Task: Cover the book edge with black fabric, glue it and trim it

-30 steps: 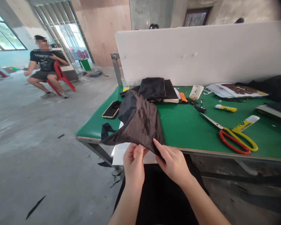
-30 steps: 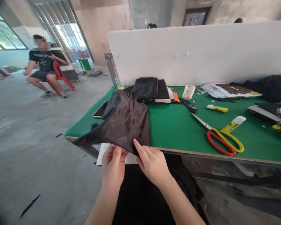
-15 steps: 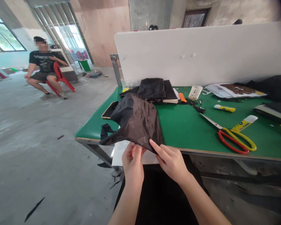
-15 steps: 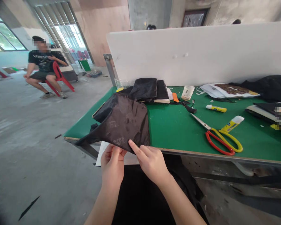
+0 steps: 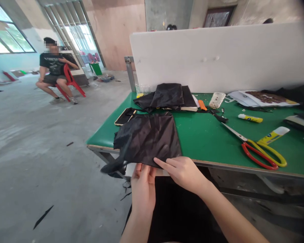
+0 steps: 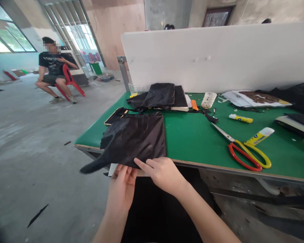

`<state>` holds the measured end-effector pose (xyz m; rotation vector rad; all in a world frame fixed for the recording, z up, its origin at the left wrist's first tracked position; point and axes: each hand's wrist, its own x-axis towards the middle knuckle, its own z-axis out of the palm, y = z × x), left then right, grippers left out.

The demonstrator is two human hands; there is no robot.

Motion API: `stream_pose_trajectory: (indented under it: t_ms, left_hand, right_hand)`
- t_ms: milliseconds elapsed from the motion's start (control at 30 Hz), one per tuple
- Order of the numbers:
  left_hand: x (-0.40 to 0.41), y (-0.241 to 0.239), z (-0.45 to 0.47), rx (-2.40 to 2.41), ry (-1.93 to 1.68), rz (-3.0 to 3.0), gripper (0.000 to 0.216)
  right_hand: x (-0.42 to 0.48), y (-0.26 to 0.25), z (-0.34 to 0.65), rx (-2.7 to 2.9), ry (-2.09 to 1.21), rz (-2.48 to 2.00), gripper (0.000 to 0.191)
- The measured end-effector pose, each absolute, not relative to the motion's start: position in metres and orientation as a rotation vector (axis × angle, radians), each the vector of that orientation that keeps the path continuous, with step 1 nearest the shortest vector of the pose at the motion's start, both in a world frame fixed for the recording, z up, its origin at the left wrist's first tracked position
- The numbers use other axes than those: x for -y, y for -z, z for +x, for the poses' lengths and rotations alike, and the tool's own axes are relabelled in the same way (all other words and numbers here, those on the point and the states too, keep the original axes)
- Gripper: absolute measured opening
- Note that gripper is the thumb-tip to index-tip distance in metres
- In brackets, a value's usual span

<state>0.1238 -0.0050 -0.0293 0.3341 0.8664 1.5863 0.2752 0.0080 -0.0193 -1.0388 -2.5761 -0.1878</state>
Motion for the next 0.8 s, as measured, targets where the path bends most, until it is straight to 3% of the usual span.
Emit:
stream_pose_trajectory:
  t_ms: [300,400,567,700,800]
  left_hand:
    - [0.005,0.046,0.074,-1.036,-1.364,0.453,0.041]
    - [0.003,0.047,0.071,-1.002,-1.376,0.384,0.037]
    - [0.003,0.048,0.076,-0.969,-1.404,0.349,0.028]
    - [0.004,0.046,0.079,-1.012,-1.427,0.307,0.036]
    - [0.004,0.045,0.08,-1.036,-1.434,0.277,0.039]
  right_hand:
    - [-0.018,0.013,0.271,2.764,0.076,-0.974,0.046]
    - [-0.017,0.006,0.272,2.75,-0.112,-0.988,0.048]
    - [-0.032,-0.02,0.282,2.534,-0.61,-0.917,0.078]
    - [-0.082,-0.04,0.278,2.155,-0.536,-1.004,0.048]
    - [-0.135,-0.039,0.26,2.235,-0.291,-1.19,0.051]
